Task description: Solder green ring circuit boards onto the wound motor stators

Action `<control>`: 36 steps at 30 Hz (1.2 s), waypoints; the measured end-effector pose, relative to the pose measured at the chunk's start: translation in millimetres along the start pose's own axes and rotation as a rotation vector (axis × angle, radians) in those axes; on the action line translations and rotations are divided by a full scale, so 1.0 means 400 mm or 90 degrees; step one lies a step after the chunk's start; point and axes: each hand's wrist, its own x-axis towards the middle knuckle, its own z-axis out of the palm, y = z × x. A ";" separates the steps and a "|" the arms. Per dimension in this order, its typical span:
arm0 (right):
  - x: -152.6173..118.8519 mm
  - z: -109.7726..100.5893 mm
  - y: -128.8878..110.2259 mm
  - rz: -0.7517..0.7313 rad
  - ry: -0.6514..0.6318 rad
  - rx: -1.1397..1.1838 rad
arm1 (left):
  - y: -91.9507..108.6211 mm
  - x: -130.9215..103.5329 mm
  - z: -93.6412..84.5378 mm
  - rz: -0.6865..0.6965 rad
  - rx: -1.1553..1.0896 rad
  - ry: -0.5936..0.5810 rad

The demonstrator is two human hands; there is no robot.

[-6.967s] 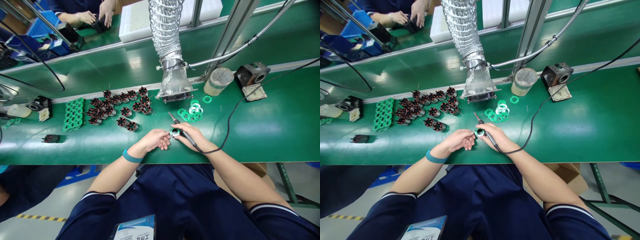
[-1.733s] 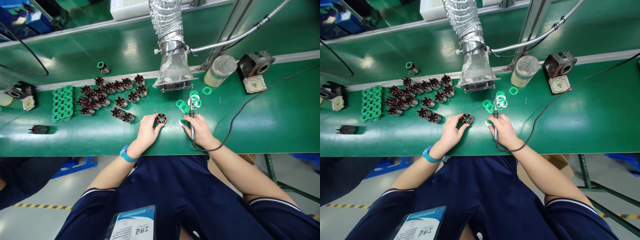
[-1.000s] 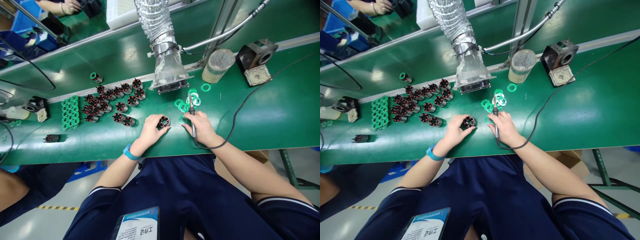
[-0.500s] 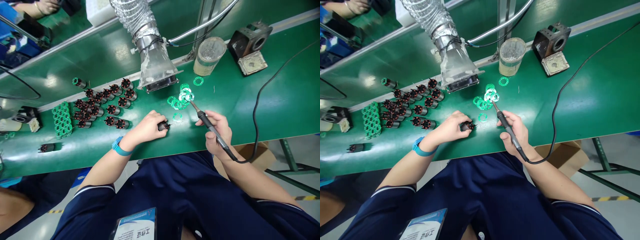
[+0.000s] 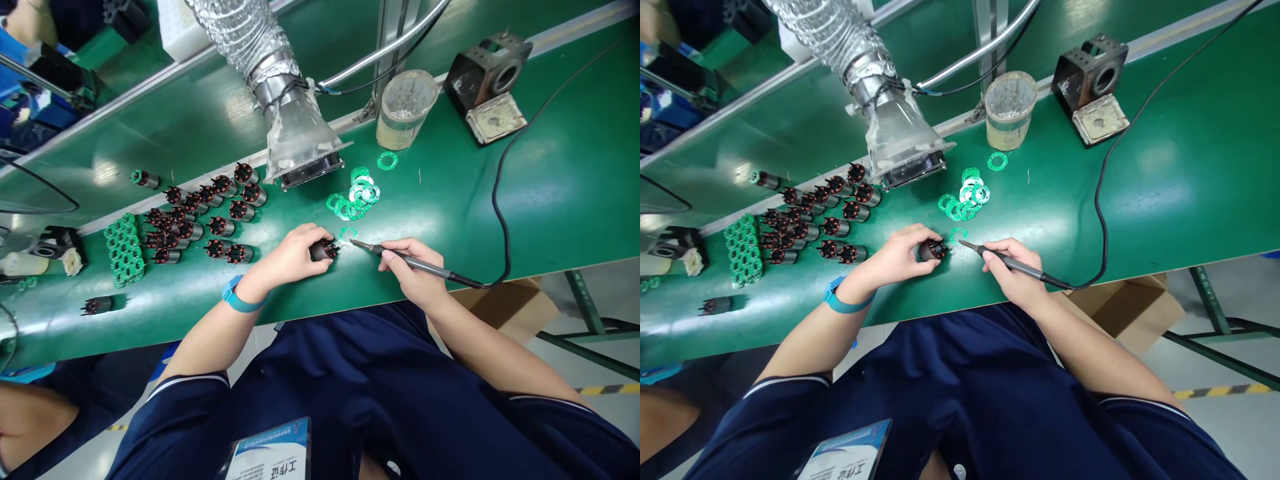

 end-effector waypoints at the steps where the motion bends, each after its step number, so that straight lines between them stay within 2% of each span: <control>1: 0.002 0.002 0.001 0.005 -0.005 0.009 | -0.001 0.001 0.002 0.000 -0.002 0.002; 19: 0.014 0.007 -0.013 0.024 -0.057 -0.069 | -0.001 0.015 0.003 0.021 0.000 0.002; 30: 0.015 0.008 -0.040 -0.053 -0.077 -0.135 | 0.000 0.019 0.003 0.026 -0.004 0.005; 36: 0.013 0.004 -0.034 -0.086 -0.069 -0.137 | 0.001 0.021 0.003 0.024 -0.005 -0.003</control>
